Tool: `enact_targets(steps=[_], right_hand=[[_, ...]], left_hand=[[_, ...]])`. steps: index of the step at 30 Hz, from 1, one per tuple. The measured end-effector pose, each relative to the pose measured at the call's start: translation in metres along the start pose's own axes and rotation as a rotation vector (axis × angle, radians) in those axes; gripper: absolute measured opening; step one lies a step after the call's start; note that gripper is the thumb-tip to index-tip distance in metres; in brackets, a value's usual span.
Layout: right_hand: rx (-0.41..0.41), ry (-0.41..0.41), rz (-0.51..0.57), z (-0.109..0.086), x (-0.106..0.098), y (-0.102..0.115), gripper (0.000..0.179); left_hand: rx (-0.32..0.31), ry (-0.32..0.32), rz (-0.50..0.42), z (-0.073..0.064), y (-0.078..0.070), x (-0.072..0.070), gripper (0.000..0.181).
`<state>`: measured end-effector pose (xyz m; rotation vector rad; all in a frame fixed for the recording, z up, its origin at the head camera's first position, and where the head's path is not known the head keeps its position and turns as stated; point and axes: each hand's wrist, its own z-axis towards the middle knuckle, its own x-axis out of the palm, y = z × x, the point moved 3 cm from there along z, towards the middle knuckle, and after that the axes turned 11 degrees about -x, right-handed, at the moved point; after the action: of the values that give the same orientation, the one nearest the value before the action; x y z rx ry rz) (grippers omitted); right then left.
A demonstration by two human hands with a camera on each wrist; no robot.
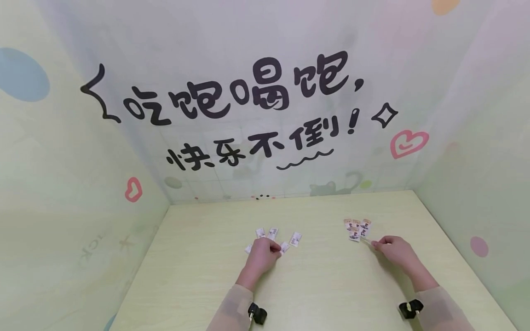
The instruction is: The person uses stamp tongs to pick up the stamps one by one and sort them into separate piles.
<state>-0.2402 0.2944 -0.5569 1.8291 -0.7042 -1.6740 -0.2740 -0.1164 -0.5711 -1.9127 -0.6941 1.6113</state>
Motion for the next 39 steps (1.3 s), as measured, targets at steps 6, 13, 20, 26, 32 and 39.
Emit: enact_targets(steps=[6, 13, 20, 26, 32, 39], right_hand=[[0.002, -0.008, -0.043, -0.003, -0.005, 0.000, 0.038], [-0.019, -0.021, -0.067, -0.008, -0.011, -0.001, 0.042], [-0.025, -0.044, -0.063, -0.009, -0.009, 0.001, 0.041], [-0.059, -0.050, -0.042, -0.002, 0.007, 0.016, 0.035], [-0.119, -0.031, -0.022, 0.006, 0.035, 0.043, 0.027], [-0.188, 0.019, -0.014, 0.015, 0.071, 0.071, 0.023]], left_hand=[[0.004, 0.000, -0.012, -0.001, 0.000, -0.001, 0.009], [0.013, -0.005, -0.002, -0.002, 0.000, -0.002, 0.009], [0.019, 0.001, 0.001, -0.002, 0.000, -0.002, 0.009], [0.006, 0.001, -0.013, -0.003, -0.001, -0.002, 0.009], [0.016, -0.008, -0.023, -0.003, 0.001, 0.000, 0.008], [0.028, -0.019, -0.013, -0.003, 0.003, 0.000, 0.008]])
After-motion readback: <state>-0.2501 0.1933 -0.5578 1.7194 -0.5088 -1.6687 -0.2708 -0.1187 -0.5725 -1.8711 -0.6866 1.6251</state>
